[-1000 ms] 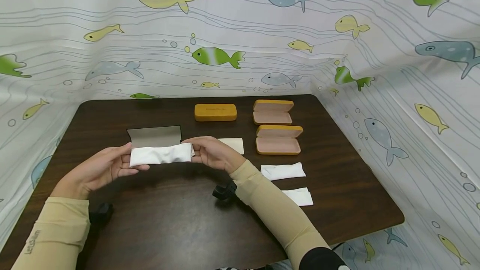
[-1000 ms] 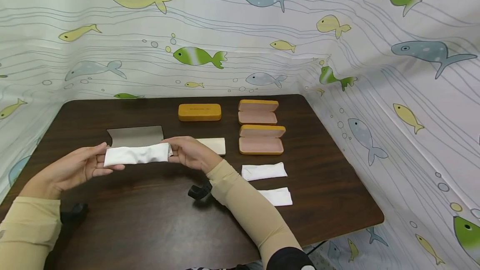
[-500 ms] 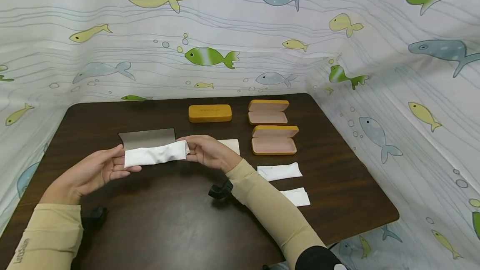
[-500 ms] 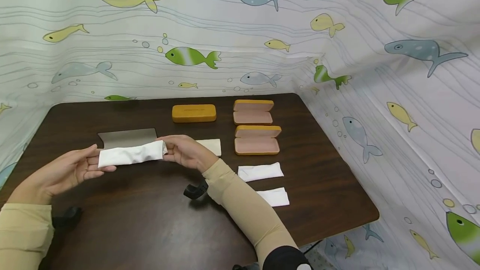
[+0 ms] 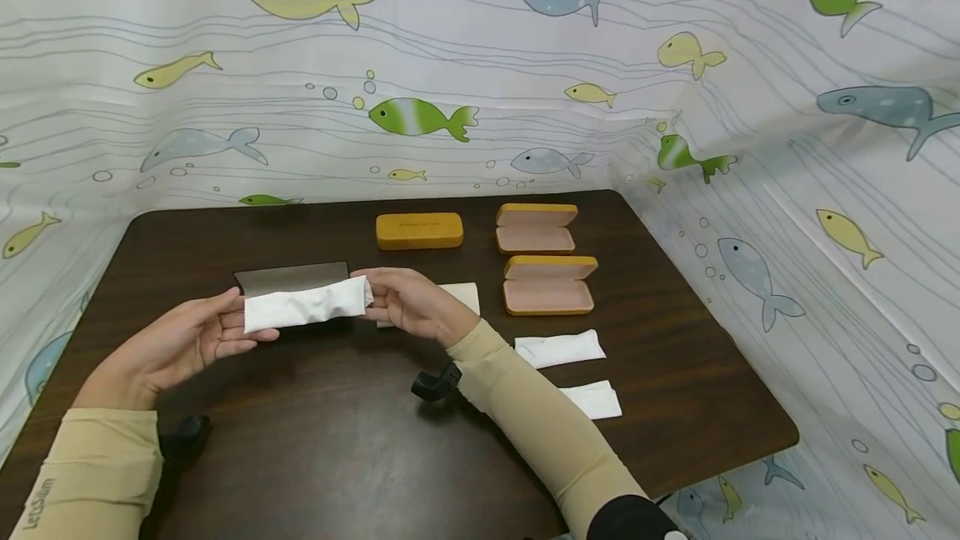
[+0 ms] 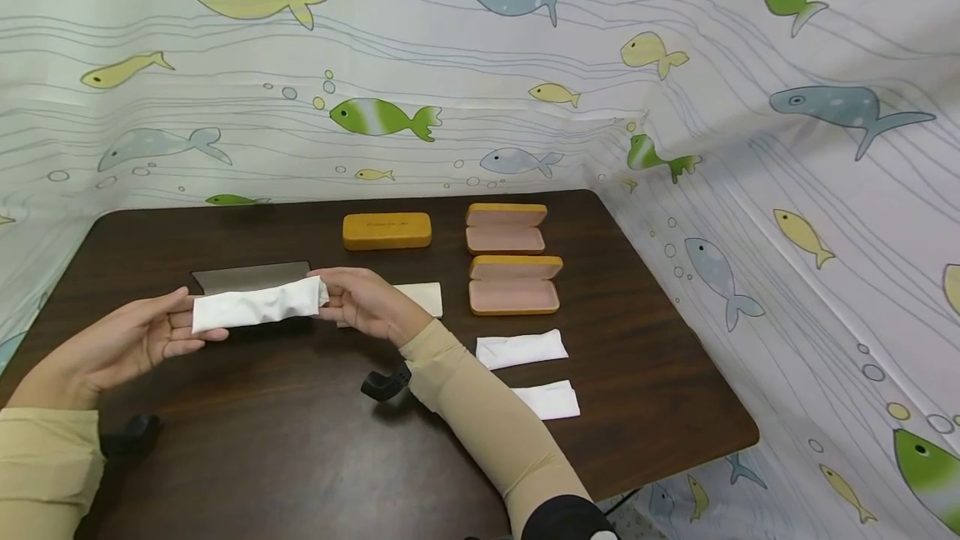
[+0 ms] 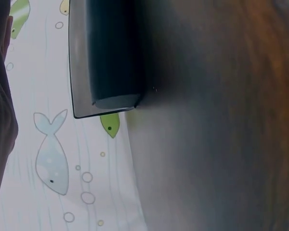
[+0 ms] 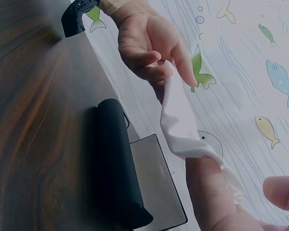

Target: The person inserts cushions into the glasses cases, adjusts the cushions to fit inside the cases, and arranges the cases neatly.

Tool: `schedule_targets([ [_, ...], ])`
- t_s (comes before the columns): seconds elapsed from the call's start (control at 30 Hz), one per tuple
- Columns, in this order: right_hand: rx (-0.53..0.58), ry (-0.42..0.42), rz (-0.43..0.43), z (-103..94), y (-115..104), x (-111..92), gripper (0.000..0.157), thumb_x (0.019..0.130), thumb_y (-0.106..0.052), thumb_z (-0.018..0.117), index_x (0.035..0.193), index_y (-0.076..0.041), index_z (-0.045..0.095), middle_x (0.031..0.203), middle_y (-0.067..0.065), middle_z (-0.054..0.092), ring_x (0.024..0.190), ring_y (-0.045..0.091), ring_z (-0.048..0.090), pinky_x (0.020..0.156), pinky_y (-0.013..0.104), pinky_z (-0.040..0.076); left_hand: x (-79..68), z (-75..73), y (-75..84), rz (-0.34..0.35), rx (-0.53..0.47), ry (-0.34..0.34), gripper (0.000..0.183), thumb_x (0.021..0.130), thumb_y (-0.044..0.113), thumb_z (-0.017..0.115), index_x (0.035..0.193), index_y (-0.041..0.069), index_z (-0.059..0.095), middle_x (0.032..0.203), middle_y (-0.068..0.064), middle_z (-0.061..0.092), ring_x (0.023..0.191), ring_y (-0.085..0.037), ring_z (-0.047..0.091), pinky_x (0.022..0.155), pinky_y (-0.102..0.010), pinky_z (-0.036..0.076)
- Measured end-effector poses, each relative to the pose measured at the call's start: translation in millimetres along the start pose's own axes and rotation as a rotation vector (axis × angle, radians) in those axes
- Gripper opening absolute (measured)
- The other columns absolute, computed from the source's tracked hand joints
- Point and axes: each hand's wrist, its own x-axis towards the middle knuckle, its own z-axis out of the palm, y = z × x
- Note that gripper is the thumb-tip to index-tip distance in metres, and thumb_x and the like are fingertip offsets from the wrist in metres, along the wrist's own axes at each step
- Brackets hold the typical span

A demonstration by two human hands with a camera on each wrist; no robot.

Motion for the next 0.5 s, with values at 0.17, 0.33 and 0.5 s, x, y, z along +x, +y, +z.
schedule_targets([
  [0.17,0.004,0.011,-0.006,5.5,-0.5,5.1,0.041,0.11,-0.014,0.044,0.148,0.003,0.047,0.133,0.017,0.062,0.11,0.02,0.064,0.1,0.037,0.052,-3.3,-3.5,3.0,0.008,0.008,0.026,0.055,0.114,0.014,0.012,0.133,0.001,0.061,0.131,-0.022,0.065,0.118,-0.033,0.065,0.097,-0.036,0.053],
  [0.33,0.021,0.03,-0.002,10.3,0.4,11.2,0.04,0.11,-0.013,0.045,0.148,0.001,0.048,0.135,0.017,0.061,0.119,0.025,0.061,0.111,0.047,0.041,-7.4,-8.2,4.8,0.021,-0.001,0.037,0.054,0.113,0.013,0.012,0.132,0.0,0.061,0.131,-0.022,0.065,0.118,-0.033,0.066,0.097,-0.036,0.052],
  [0.5,0.027,0.036,0.002,13.7,1.7,18.4,0.041,0.11,-0.012,0.045,0.149,-0.002,0.047,0.138,0.017,0.06,0.12,0.028,0.061,0.11,0.047,0.042,-11.5,-12.4,6.0,0.019,0.01,0.077,0.052,0.114,0.014,0.015,0.131,0.001,0.063,0.129,-0.02,0.066,0.116,-0.032,0.067,0.096,-0.036,0.053],
])
